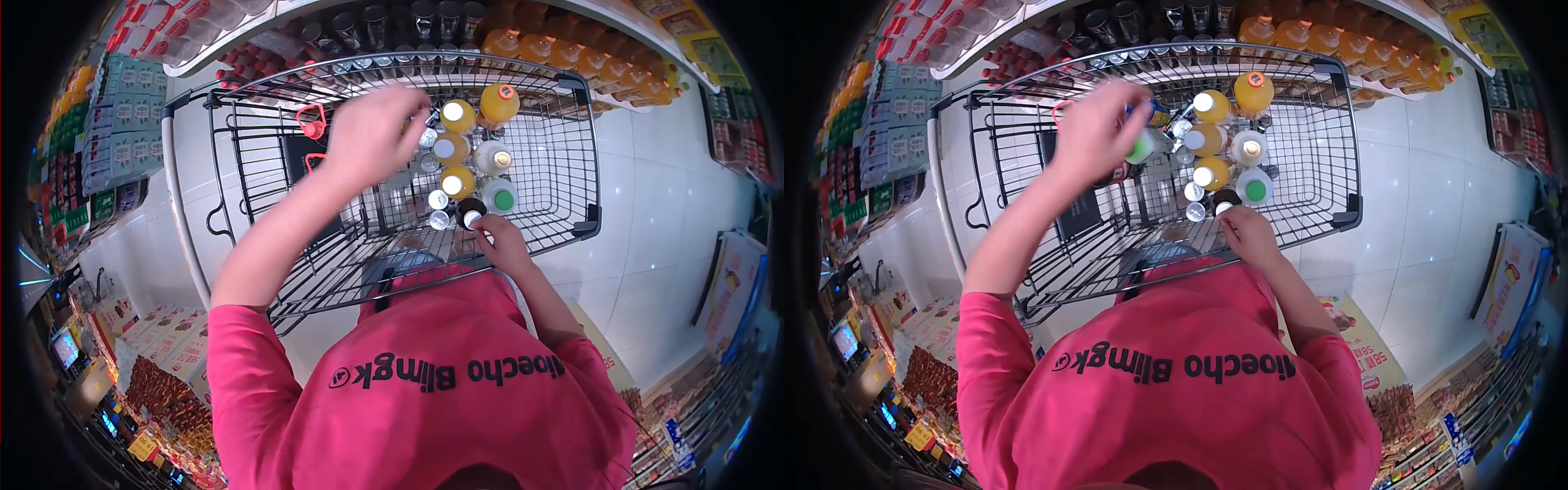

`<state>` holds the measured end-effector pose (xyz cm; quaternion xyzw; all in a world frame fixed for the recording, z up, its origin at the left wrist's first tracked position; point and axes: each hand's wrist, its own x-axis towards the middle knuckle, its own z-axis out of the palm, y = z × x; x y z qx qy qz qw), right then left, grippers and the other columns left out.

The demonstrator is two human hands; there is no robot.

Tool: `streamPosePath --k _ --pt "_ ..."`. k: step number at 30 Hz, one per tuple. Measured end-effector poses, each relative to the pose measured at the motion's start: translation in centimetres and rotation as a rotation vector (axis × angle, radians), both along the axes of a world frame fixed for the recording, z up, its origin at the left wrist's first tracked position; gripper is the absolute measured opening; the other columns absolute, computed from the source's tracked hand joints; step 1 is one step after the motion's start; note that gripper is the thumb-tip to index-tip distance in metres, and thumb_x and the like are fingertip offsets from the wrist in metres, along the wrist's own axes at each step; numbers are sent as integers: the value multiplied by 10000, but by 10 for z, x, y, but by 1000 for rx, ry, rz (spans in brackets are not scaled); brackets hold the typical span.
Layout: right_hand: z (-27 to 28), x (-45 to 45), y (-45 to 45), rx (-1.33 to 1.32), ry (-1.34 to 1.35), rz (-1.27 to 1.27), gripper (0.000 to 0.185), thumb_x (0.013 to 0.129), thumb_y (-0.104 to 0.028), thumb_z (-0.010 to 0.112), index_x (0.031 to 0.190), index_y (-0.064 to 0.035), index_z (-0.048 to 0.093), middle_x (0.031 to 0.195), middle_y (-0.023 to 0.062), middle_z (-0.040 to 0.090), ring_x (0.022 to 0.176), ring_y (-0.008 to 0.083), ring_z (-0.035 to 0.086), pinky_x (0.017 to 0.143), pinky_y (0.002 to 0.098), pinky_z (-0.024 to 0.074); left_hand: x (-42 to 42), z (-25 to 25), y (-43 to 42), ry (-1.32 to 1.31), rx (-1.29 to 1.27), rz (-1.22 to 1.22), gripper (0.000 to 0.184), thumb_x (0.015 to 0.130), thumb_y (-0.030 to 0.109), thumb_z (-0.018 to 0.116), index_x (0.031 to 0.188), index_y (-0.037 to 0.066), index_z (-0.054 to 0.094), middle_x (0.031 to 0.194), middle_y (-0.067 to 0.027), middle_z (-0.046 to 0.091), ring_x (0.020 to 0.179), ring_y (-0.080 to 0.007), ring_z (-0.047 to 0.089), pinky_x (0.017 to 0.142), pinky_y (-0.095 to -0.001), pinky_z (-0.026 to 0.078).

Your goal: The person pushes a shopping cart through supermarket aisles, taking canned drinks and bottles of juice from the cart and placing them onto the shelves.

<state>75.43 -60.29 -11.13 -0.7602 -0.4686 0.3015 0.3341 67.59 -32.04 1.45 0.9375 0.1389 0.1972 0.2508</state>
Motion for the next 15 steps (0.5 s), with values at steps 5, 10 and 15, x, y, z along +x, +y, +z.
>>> streamPosePath --k 5,10,15 --pt "-4 16 -5 25 -80 32 102 779 -73 599 874 -42 619 843 116 620 803 309 600 679 396 484 -57 -144 -78 857 -259 -89 284 763 270 628 983 91 614 862 -116 655 812 -300 638 685 -425 510" --pt "-14 7 -11 28 -59 54 90 766 -58 602 854 -45 613 814 112 612 750 313 599 647 404 485 -49 -242 -107 1091 -423 139 534 756 373 665 1137 46 483 1112 -180 592 1034 -325 590 867 -416 484" --pt "-13 7 -10 16 -93 108 94 766 -60 604 860 -59 607 814 110 627 733 311 611 643 398 492 -28 -296 -141 1045 -535 413 659 705 472 713 1144 51 460 1154 -180 566 1049 -318 582 886 -413 476"
